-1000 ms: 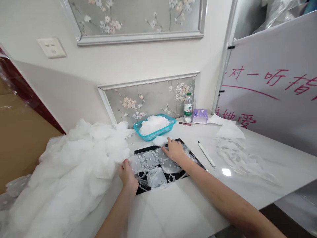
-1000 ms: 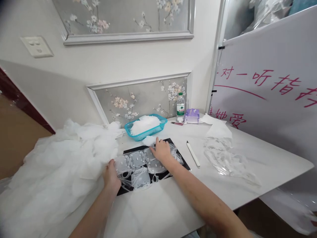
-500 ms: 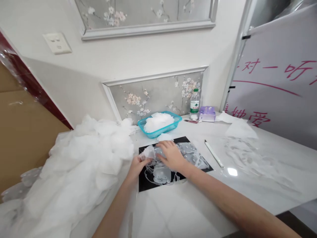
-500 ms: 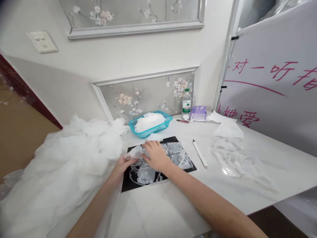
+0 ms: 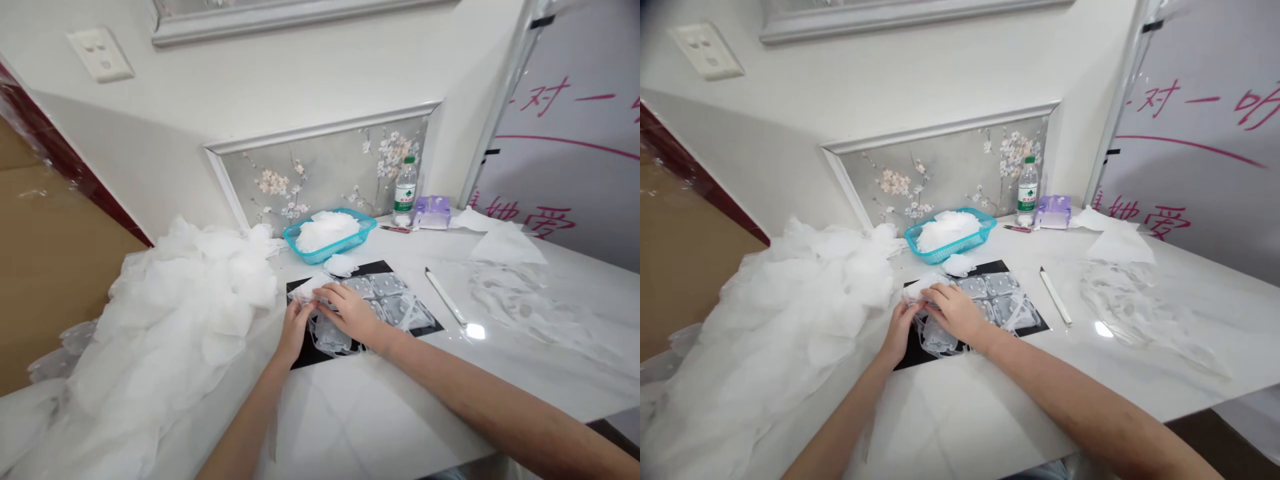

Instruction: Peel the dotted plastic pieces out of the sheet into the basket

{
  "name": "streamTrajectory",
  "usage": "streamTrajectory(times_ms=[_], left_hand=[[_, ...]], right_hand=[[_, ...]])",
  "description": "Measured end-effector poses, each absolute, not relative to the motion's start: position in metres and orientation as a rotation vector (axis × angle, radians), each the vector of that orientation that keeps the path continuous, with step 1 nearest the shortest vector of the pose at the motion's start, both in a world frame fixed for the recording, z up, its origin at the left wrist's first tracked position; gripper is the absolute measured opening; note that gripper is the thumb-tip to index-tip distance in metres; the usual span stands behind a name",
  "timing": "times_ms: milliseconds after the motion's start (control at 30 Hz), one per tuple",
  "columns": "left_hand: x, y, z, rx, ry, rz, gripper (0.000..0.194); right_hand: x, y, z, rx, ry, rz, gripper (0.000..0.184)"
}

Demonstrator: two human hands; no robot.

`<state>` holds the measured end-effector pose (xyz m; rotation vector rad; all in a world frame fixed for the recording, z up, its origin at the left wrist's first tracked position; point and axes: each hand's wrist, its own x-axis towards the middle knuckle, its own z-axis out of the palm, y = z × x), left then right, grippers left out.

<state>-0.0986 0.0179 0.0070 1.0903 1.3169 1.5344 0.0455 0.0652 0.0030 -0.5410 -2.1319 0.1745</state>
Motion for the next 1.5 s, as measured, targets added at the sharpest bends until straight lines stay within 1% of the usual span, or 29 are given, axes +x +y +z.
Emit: streamTrajectory(times_ms=[133, 267, 367, 433, 567, 667, 800, 1033, 1333, 1500], left_hand=[[-0.1, 0.019, 0.004, 1.073, 1.216, 1.508, 0.024], [-0.1, 0.021, 0.004, 1.035, 1.188, 1.484, 0.021], [-0.098, 0.023, 0.005, 1.04, 1.219, 1.478, 0.021], [-0.096, 0.024, 0.006, 1.03, 1.251, 1.497, 0.022], [-0.096, 0.025, 0.007, 0.994, 1.296, 1.558, 0.022], [-0.098, 0.024, 0.008, 1.017, 1.285, 1.533, 0.018], [-0.1, 0.022, 0.01, 1.069, 1.277, 1.492, 0.015], [-0.095, 0.02, 0.015, 1.109, 1.365, 1.433, 0.03], [-0.092, 0.019, 0.017, 1.225, 1.491, 1.504, 0.028], [-0.09, 0.019, 0.019, 1.33, 1.538, 1.473, 0.027]], right_hand=[[0.047, 0.062, 0.004, -0.568, -2.052, 0.36, 0.03], [0.042, 0.063, 0.004, -0.631, -1.957, 0.556, 0.02], [0.036, 0.067, 0.004, -0.657, -1.822, 0.764, 0.016], [0.034, 0.069, 0.004, -0.689, -1.755, 0.834, 0.014], [0.034, 0.071, 0.0, -0.754, -1.739, 0.787, 0.016], [0.035, 0.068, -0.002, -0.731, -1.79, 0.704, 0.016], [0.037, 0.065, -0.003, -0.712, -1.792, 0.673, 0.016], [0.038, 0.066, -0.002, -0.761, -1.793, 0.621, 0.014], [0.037, 0.068, 0.0, -0.744, -1.801, 0.649, 0.013], [0.039, 0.065, 0.001, -0.791, -1.872, 0.579, 0.015]])
